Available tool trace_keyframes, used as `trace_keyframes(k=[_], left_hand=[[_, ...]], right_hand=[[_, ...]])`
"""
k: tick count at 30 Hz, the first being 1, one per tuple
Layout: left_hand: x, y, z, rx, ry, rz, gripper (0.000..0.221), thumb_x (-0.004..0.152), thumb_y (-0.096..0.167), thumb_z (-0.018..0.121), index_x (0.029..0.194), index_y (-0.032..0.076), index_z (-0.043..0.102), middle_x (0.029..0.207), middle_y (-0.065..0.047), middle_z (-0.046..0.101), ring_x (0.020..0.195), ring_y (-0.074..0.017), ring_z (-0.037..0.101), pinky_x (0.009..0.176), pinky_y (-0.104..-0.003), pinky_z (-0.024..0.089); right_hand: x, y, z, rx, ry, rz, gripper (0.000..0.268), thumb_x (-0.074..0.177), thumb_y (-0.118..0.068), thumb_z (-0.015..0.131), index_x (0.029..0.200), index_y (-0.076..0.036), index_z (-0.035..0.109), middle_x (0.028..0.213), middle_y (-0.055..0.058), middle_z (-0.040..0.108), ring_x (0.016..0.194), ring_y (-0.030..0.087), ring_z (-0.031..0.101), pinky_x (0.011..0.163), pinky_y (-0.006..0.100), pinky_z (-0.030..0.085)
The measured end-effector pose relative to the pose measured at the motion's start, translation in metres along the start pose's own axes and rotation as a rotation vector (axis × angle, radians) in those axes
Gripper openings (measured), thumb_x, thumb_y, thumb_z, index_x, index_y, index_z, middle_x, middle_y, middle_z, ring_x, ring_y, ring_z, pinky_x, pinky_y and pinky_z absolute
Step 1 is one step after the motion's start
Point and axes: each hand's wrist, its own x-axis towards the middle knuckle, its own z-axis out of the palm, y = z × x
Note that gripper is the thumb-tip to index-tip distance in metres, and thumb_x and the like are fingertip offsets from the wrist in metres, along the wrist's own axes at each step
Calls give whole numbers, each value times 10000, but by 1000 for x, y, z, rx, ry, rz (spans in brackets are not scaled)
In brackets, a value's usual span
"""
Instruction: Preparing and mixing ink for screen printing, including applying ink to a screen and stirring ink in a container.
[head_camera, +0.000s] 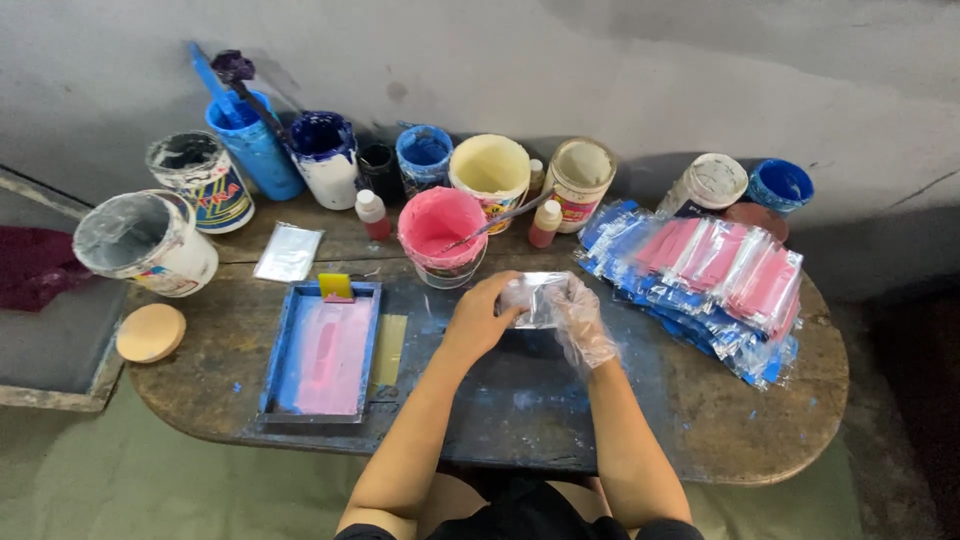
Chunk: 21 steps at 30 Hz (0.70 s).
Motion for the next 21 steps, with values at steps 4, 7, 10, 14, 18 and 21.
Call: trace_keyframes(k=[4,7,10,14,18,21], left_hand=[[-3,-8,4,38,30,32,451,860,287,797,1294,255,675,1253,-53,685,1160,-247,676,929,-339,582],[-9,-4,1,143,7,93,426,884,163,757,1299,198,670,1298,-141,655,1190,-301,657,969,-411,565],[-8,-5,6,162,162,216,308,864,103,743,1170,120,718,1373,-180,624,1076,-344,698,860,-424,612],[-8,-8,16,340,336,302,227,845,111,729,1071,134,740,1317,-84,664,936,-252,730,738,-326,635],[-5,-16,14,518,386,346,190,795,209,780,981,211,745,1161,25,693,889,-166,702,657,-264,617],[-4,-12,11,528,344,364,111,840,191,752,947,187,719,1113,25,665,879,-171,668,646,-263,582]], right_hand=[[3,2,6,4,-30,66,183,780,-223,828,941,-228,741,734,-33,677,732,87,583,692,286,523],[25,50,1,-198,-105,53,499,552,-242,985,988,-293,746,763,-29,718,732,123,672,678,271,536],[20,49,4,-130,-143,-22,607,517,-257,1008,1056,-243,727,794,3,724,773,142,680,715,285,548],[14,50,12,-188,-94,-16,560,571,-308,992,1060,-259,724,802,9,724,777,143,685,701,301,548],[7,34,12,-264,-58,-15,455,659,-323,947,1045,-259,715,804,48,713,789,203,701,704,358,544],[4,23,8,-293,-77,-16,409,703,-282,896,1068,-270,714,837,62,742,824,244,732,740,381,566]])
